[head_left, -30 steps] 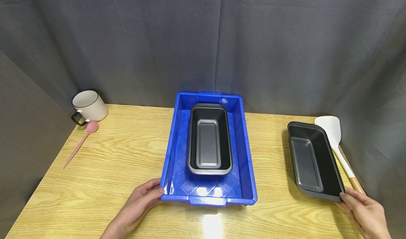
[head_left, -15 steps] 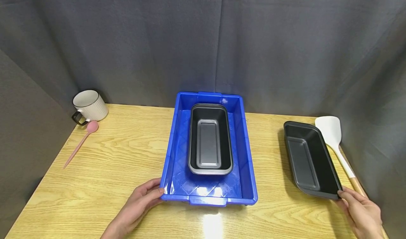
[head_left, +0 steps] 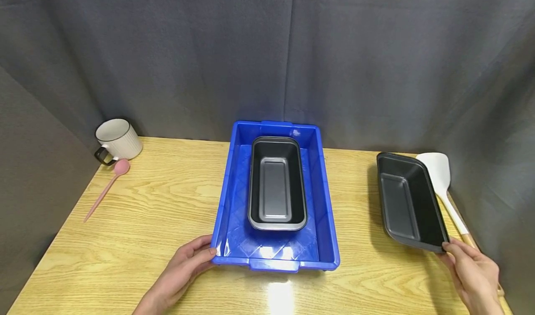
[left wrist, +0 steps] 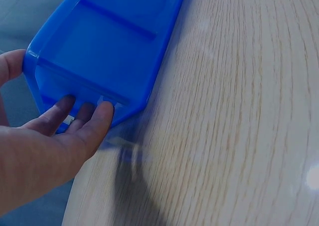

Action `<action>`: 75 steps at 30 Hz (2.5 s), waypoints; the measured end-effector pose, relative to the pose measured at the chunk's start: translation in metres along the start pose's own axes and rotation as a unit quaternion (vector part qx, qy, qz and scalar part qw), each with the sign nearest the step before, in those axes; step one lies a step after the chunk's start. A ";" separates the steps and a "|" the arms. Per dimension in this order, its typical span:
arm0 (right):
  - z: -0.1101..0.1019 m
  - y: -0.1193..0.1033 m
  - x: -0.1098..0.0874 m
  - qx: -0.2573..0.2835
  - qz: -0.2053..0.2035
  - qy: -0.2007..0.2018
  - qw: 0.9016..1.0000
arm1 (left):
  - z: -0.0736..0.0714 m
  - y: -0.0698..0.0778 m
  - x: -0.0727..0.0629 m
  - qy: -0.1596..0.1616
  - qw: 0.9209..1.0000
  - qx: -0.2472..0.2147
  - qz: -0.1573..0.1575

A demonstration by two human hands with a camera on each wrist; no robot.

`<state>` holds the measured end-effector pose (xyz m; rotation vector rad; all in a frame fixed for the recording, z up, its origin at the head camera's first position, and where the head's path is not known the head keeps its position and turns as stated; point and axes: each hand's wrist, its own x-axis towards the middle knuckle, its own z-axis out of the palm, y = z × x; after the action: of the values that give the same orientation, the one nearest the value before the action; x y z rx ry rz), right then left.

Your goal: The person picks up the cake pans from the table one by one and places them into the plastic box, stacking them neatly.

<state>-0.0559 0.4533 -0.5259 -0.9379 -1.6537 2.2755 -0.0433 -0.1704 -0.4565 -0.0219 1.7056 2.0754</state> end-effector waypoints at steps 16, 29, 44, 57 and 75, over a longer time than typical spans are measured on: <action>0.091 -0.062 -0.065 0.038 -0.018 -0.049 0.998 | 0.001 0.000 0.000 0.003 1.000 0.005 -0.008; 0.151 -0.095 -0.080 0.042 -0.061 -0.165 0.984 | 0.001 0.000 0.000 0.002 1.000 0.008 -0.009; 0.212 -0.097 -0.105 0.034 -0.084 -0.232 0.969 | 0.000 -0.002 0.000 0.007 1.000 0.003 -0.009; 0.238 -0.082 -0.130 -0.032 -0.078 -0.231 0.969 | 0.001 -0.002 0.000 0.001 1.000 0.004 -0.002; 0.281 -0.046 -0.137 -0.138 -0.066 -0.249 0.956 | 0.002 -0.002 0.001 0.011 1.000 0.007 -0.016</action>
<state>-0.1212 0.1805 -0.3795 -0.2791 -2.2019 2.3546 -0.0429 -0.1684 -0.4585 -0.0679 1.7216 2.0485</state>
